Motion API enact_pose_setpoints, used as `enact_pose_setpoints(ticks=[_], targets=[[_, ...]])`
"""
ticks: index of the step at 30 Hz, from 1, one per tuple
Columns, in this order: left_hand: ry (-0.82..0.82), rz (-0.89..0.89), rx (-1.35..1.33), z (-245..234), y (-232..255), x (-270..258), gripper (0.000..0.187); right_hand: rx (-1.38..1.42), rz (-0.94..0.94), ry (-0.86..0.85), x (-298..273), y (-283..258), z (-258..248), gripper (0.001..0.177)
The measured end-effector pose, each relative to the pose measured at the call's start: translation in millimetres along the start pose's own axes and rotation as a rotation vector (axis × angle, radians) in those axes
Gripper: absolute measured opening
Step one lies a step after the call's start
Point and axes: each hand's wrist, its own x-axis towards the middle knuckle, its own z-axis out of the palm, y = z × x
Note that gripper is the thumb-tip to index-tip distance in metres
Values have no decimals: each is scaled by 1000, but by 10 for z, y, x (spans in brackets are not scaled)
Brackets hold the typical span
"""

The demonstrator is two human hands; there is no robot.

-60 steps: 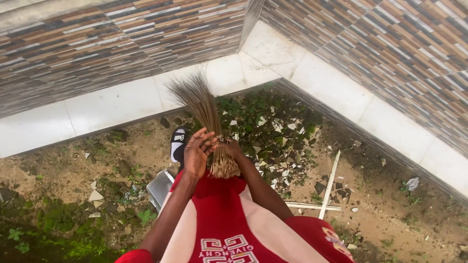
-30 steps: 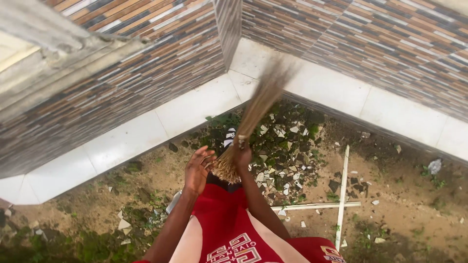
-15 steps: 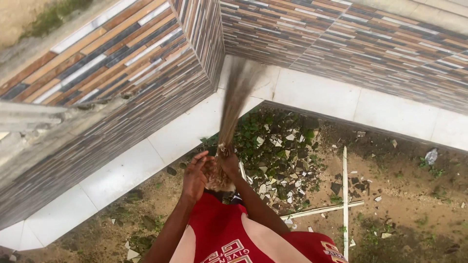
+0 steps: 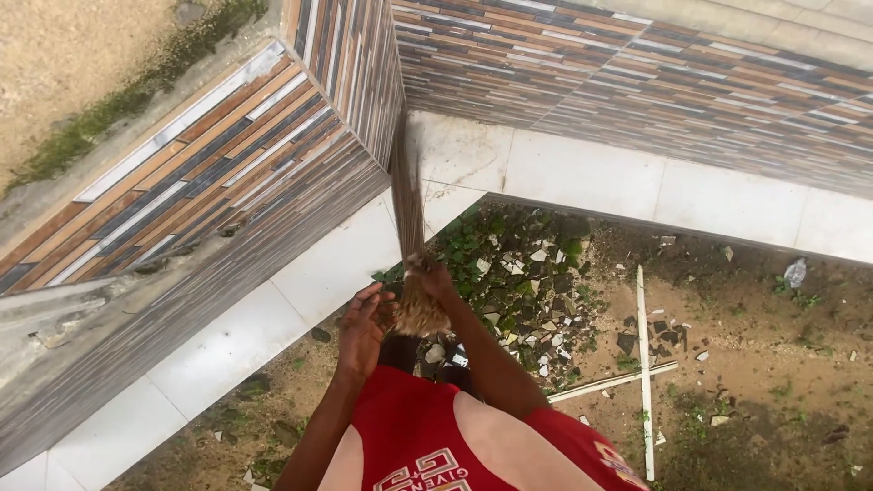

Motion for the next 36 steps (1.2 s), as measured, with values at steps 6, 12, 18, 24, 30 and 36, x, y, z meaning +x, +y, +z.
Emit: enact_pose_setpoints(ticks=[6,12,18,24,30,36], targets=[[-54,36,-20,-115,-9,57,34,172,-95,335,290,544,429,52],[-52,42,-43,-82,100,149,37,124,-398,63,467,721,504,45],[-55,65,-34,-98,47,125,35,91,-61,237,48,46,239,62],[-17,24,-12,-51,91,174,36,205,-222,33,379,111,77,49],[-28,33,-17,-10,73,172,33,134,-145,289,27,-80,435,47],[-66,12,-11,39,77,130,33,930,24,-140,1232,1634,118,52]])
